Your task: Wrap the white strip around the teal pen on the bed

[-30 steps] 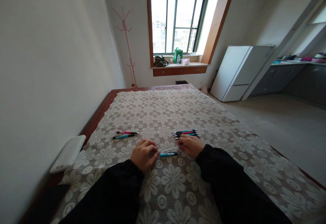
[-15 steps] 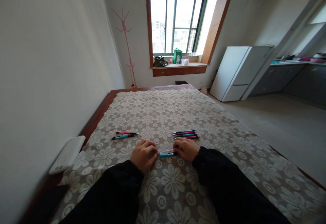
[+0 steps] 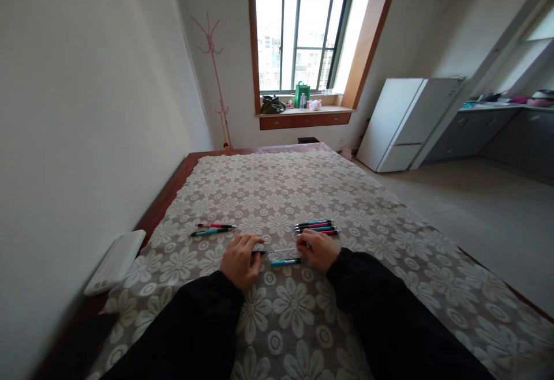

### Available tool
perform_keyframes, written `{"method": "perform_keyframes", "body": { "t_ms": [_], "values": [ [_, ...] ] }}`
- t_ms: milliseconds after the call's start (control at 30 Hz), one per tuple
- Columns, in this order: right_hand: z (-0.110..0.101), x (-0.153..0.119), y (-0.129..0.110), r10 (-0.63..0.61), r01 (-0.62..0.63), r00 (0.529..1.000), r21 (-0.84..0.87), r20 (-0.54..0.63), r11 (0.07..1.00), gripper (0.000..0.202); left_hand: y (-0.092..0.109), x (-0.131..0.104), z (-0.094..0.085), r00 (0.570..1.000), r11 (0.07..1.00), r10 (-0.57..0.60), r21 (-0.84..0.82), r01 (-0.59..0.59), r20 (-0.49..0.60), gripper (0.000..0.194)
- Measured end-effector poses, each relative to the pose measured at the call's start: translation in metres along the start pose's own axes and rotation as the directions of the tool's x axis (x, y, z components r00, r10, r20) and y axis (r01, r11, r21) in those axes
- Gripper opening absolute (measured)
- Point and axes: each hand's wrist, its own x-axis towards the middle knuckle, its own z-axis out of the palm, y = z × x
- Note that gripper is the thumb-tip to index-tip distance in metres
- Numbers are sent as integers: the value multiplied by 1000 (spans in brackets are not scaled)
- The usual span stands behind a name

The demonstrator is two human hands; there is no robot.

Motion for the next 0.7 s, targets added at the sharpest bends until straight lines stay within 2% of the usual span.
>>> {"method": "perform_keyframes", "body": {
  "t_ms": [133,367,700],
  "values": [
    [-4,0,4,3,-4,1000,25,22,1000,12,1,1,1,998,999,-29,25,28,64,20],
    [-8,-1,4,15,-17,999,35,42,999,12,4,1,-2,996,999,-51,21,50,71,20],
    [-4,-1,-5,23,-24,1000,11,17,1000,9,1,2,0,997,999,40,5,-40,71,20]
  ]
}}
